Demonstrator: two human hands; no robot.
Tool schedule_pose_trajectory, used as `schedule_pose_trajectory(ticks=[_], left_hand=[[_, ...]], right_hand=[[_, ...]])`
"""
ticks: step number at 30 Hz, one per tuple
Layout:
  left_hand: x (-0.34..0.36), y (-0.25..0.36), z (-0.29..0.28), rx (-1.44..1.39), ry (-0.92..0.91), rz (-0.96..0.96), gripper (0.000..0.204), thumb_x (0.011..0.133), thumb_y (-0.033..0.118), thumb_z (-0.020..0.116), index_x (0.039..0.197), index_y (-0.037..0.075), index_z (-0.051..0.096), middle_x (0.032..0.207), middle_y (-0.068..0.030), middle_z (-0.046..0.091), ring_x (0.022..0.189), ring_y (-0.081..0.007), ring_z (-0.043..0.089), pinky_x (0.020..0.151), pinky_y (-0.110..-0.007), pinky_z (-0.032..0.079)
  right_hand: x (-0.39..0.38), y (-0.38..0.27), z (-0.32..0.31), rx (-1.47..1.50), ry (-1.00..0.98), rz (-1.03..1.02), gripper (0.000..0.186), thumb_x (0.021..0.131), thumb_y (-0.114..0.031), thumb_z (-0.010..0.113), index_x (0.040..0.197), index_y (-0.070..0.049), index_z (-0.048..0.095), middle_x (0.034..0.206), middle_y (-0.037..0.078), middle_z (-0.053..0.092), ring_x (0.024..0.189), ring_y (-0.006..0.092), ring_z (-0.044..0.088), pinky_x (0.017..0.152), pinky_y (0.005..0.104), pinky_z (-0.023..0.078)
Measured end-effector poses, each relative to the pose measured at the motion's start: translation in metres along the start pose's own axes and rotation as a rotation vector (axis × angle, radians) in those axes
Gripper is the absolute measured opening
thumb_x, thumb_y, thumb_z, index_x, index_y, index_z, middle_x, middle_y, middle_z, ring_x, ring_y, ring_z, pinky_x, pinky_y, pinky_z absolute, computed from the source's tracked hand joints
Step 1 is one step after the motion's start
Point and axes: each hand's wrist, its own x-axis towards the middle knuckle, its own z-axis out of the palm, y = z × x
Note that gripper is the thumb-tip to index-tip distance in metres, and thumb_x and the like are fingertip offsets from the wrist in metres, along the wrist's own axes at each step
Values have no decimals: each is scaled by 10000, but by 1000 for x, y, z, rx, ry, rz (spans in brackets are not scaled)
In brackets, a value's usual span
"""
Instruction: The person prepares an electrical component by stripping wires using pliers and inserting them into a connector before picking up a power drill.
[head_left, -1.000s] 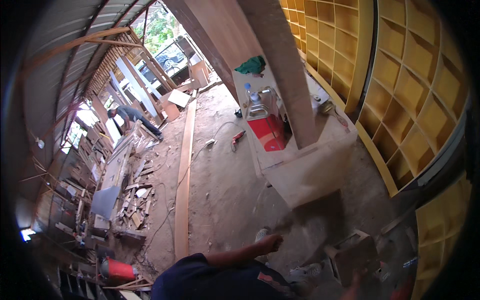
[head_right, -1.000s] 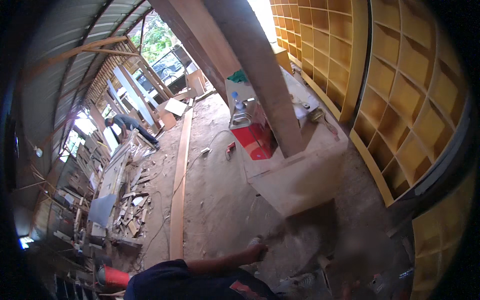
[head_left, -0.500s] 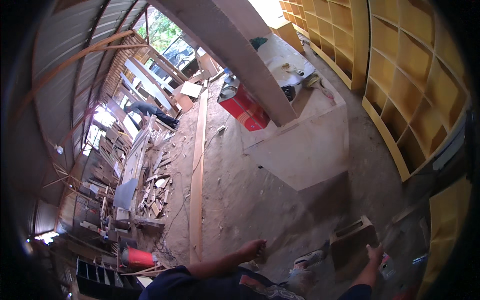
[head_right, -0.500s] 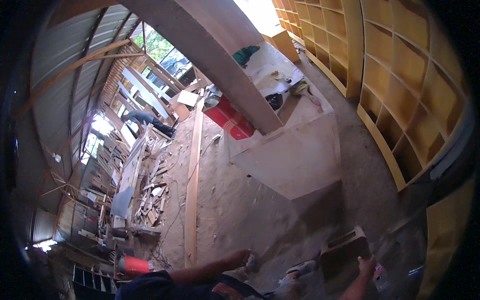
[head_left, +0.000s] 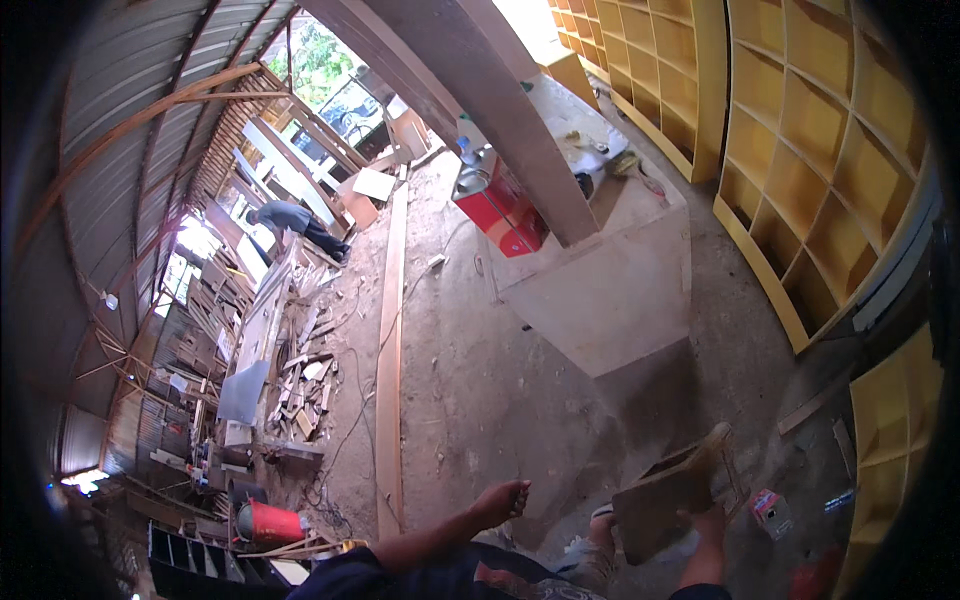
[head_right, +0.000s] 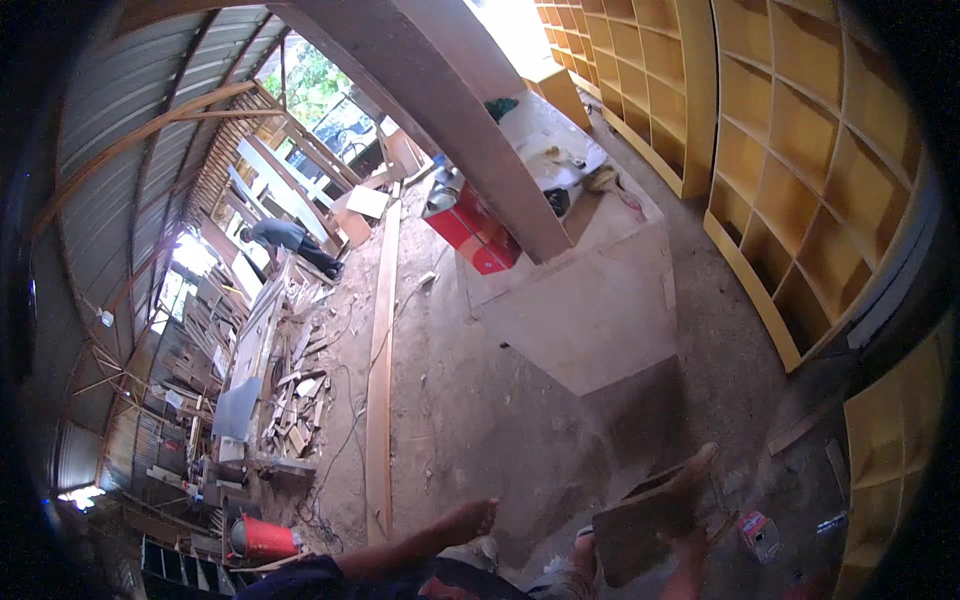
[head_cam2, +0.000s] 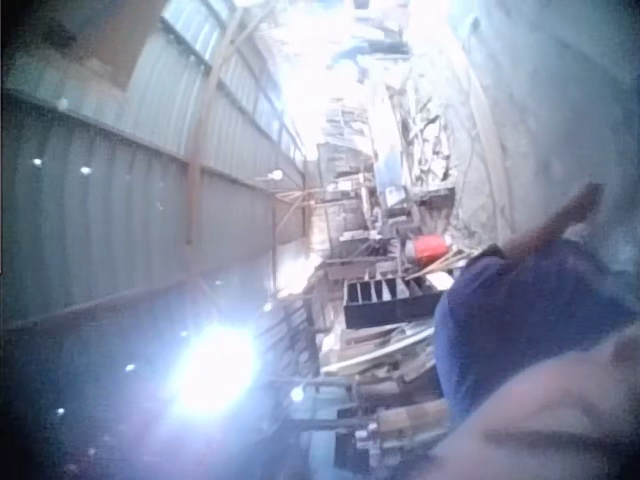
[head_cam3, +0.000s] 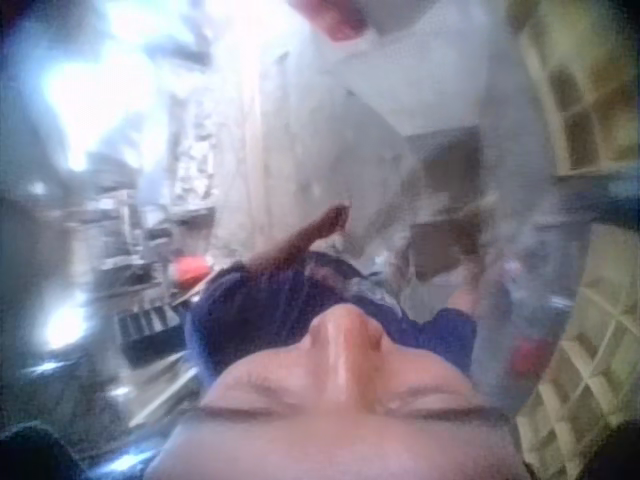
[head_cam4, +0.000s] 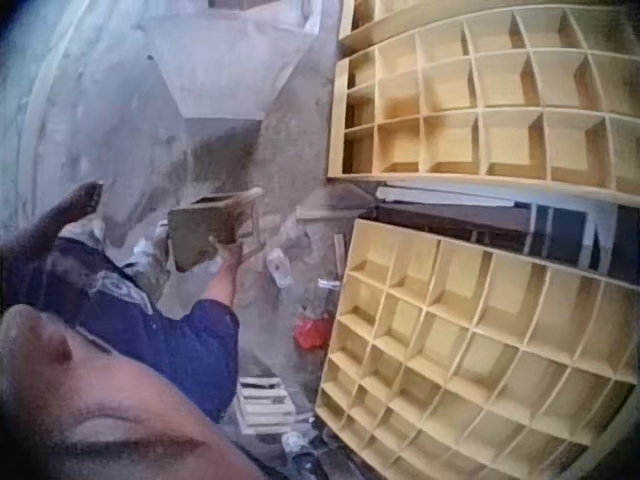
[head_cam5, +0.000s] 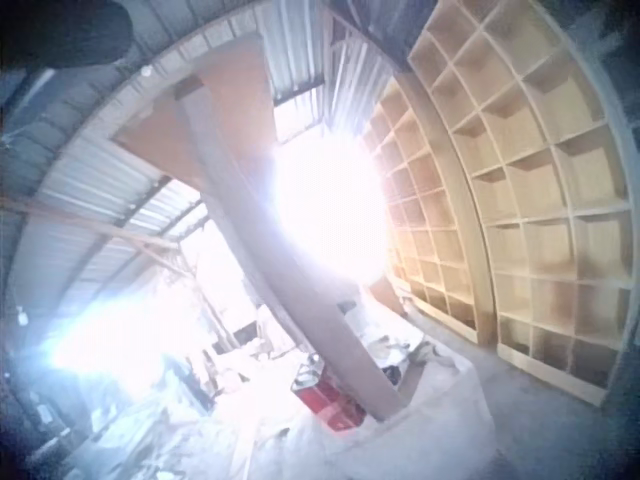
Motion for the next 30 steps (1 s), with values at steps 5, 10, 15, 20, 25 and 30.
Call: schedule_pose_trajectory(ticks=[5, 10, 15, 20, 25, 30], left_hand=[[-16, -28, -70, -172, 6, 19, 211, 1038, 250, 600, 849, 155, 594, 702, 40, 516, 589, -107, 458, 527, -276, 344], [-73, -58, -136, 84, 157, 220, 198, 1038, 245, 596, 866, 147, 599, 697, 31, 502, 585, -118, 463, 520, -266, 349], [-125, -124, -262, -200, 129, 268, 208, 1022, 281, 615, 871, 139, 594, 695, 26, 492, 586, -126, 453, 535, -292, 357], [-209, -186, -369, -601, 105, 269, 243, 981, 298, 661, 814, 147, 568, 665, 19, 463, 561, -126, 428, 511, -301, 351], [-260, -262, -482, -883, 372, 340, 256, 949, 313, 675, 795, 149, 553, 658, 24, 452, 536, -123, 398, 460, -299, 324], [-231, -232, -515, -920, 322, 368, 263, 947, 294, 669, 777, 149, 530, 649, 24, 421, 535, -125, 395, 462, -293, 325]], right_hand=[[-27, 0, 24, 195, -354, -212, 1326, 498, -576, 984, 1505, 63, 405, 1517, 232, 518, 1394, 331, 523, 1142, 419, 442], [-136, -17, 70, -65, -113, -102, 1192, 560, -674, 916, 1416, 63, 534, 1487, 244, 545, 1342, 338, 573, 1071, 421, 502], [-193, -3, 128, -220, -216, -163, 1015, 648, -684, 874, 1294, 64, 643, 1294, 236, 683, 1219, 367, 654, 1027, 444, 515], [-323, 12, 135, -376, -9, -117, 858, 723, -599, 872, 1277, 29, 685, 1284, 236, 695, 1206, 356, 668, 1031, 453, 503], [-392, -3, 147, -137, -44, -380, 893, 791, -669, 778, 1298, 56, 663, 1329, 277, 659, 1274, 380, 625, 1084, 452, 462], [-454, -42, 171, -236, 28, 19, 979, 803, -686, 753, 1419, 51, 564, 1416, 259, 608, 1344, 374, 571, 1112, 445, 443]])
